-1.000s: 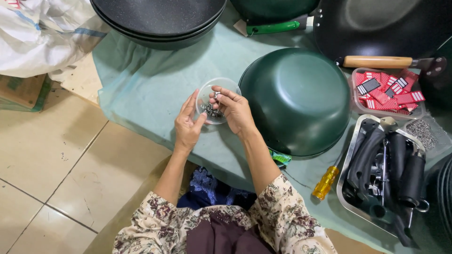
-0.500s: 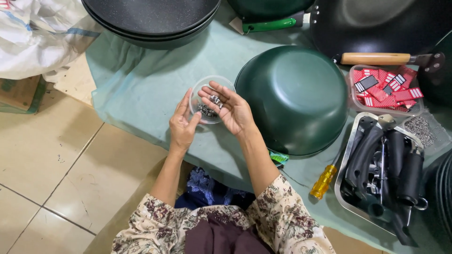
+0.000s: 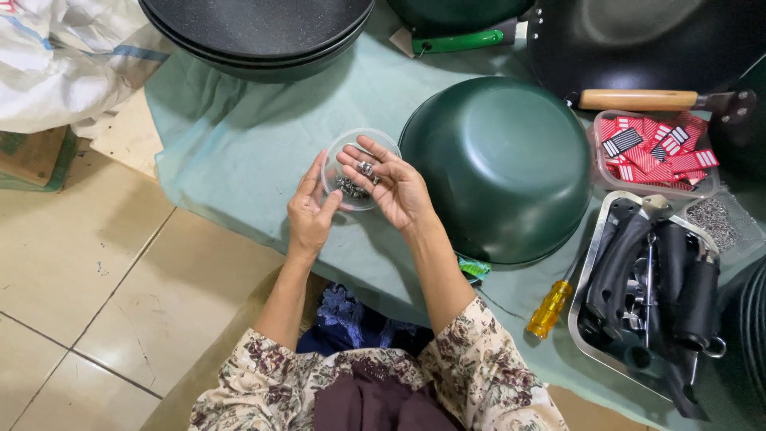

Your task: The person is preparing pans for assembly by wiping them clean and then attaching a metal handle bracket using small screws.

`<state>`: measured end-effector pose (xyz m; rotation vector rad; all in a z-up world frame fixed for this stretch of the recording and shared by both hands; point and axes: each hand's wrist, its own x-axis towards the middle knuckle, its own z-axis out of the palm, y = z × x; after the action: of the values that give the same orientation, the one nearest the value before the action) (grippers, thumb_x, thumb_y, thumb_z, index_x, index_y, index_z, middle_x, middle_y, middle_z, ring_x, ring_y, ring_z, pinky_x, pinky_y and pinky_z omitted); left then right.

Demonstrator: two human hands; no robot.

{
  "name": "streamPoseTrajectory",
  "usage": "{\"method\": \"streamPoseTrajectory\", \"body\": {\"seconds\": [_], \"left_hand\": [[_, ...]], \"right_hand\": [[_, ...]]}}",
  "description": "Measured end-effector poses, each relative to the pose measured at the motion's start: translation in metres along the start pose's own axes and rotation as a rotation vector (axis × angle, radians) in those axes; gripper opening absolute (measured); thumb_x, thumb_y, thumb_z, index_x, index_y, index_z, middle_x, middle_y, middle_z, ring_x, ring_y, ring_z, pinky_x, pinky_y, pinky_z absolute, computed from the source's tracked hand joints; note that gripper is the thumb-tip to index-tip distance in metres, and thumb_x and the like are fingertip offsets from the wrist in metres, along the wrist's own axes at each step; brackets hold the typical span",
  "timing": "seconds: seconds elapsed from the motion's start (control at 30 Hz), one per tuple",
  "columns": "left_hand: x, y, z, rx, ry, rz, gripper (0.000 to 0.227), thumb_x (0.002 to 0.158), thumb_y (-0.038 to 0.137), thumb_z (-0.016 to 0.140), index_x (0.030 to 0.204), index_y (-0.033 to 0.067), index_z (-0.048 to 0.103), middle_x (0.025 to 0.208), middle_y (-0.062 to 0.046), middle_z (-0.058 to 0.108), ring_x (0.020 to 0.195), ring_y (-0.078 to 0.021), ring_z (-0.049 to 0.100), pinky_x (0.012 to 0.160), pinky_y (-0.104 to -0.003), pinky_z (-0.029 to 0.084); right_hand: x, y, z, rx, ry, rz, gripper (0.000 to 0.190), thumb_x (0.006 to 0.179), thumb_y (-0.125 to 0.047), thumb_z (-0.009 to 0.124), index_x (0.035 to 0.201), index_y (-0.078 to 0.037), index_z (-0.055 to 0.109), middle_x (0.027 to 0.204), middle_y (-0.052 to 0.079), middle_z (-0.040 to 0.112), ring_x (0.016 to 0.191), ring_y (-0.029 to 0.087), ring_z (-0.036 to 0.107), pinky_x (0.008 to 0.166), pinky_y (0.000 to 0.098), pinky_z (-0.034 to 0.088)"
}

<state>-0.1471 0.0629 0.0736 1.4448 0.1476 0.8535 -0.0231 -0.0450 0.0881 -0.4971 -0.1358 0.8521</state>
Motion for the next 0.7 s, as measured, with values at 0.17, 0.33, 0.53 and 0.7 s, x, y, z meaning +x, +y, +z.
{"method": "streamPoseTrajectory", "body": {"seconds": [0.17, 0.33, 0.53, 0.7], "left_hand": [[0.0001, 0.0033, 0.0005, -0.005, -0.004, -0.01, 0.065, 0.089, -0.011, 0.064, 0.151, 0.0034, 0.05, 0.152, -0.02, 0.051, 0.134, -0.0293, 0.056, 0.115, -0.038, 0.046], [-0.0002, -0.0016, -0.0005, -0.016, -0.007, -0.004, 0.066, 0.089, -0.01, 0.064, 0.152, 0.0039, 0.05, 0.152, -0.018, 0.05, 0.134, -0.0274, 0.056, 0.115, -0.036, 0.046], [0.0004, -0.0019, 0.0, -0.014, -0.008, 0.008, 0.064, 0.09, -0.01, 0.064, 0.151, 0.0024, 0.05, 0.152, -0.02, 0.05, 0.134, -0.028, 0.056, 0.114, -0.037, 0.047], [0.0005, 0.0029, 0.0002, 0.012, -0.013, 0.003, 0.064, 0.09, -0.01, 0.064, 0.151, 0.0019, 0.049, 0.153, -0.021, 0.049, 0.133, -0.0305, 0.057, 0.114, -0.037, 0.047]], "right_hand": [[0.0012, 0.0041, -0.0022, -0.015, -0.014, -0.019, 0.056, 0.088, 0.017, 0.046, 0.144, 0.014, 0.049, 0.138, 0.045, 0.051, 0.13, 0.053, 0.053, 0.112, 0.0597, 0.047], [0.0029, 0.0065, -0.0062, -0.013, -0.016, -0.015, 0.053, 0.092, 0.015, 0.047, 0.145, 0.012, 0.048, 0.138, 0.045, 0.051, 0.13, 0.053, 0.053, 0.111, 0.0588, 0.048], [0.0015, 0.0068, -0.0046, -0.008, -0.004, -0.027, 0.049, 0.097, 0.013, 0.048, 0.146, 0.01, 0.048, 0.137, 0.045, 0.051, 0.128, 0.053, 0.054, 0.111, 0.0594, 0.049], [0.0029, 0.0085, -0.006, -0.023, 0.011, -0.028, 0.048, 0.098, 0.012, 0.051, 0.146, 0.008, 0.049, 0.136, 0.045, 0.053, 0.127, 0.053, 0.056, 0.109, 0.0598, 0.05]]}}
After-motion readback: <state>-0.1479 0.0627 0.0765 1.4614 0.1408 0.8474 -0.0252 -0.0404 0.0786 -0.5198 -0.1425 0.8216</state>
